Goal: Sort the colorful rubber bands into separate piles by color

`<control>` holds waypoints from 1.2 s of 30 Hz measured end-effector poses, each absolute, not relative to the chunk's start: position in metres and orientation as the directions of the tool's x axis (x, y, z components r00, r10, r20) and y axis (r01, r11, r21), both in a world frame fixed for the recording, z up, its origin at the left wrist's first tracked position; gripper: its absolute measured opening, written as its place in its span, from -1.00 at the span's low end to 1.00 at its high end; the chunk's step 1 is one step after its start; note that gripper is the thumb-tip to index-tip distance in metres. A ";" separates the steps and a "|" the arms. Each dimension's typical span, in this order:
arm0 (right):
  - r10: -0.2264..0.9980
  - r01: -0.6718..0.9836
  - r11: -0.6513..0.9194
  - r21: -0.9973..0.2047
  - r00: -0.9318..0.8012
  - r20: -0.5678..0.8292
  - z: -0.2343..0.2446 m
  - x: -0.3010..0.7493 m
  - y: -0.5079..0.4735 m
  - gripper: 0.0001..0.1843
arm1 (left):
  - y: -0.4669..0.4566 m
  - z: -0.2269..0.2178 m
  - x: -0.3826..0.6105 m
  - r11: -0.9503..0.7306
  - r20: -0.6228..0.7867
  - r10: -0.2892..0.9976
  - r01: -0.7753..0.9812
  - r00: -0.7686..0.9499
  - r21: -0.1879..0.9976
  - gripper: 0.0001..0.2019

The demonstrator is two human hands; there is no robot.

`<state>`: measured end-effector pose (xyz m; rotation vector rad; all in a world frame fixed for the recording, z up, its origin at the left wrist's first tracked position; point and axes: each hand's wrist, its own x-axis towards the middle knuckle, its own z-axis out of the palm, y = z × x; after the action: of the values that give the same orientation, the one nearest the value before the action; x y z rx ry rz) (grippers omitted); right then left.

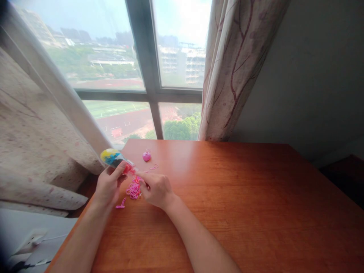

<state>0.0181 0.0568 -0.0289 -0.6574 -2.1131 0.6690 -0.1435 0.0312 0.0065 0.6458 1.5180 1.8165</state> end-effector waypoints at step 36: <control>0.753 -0.280 -0.264 -0.923 -0.658 -0.016 -0.021 -0.002 0.056 -0.35 | 0.028 0.009 -0.137 -0.032 0.073 0.778 0.077 -0.624 0.996 -0.52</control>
<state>-0.0020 0.0563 -0.0214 -0.6125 -1.3078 1.9763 -0.1371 0.0280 0.0092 0.8991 1.7173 1.7077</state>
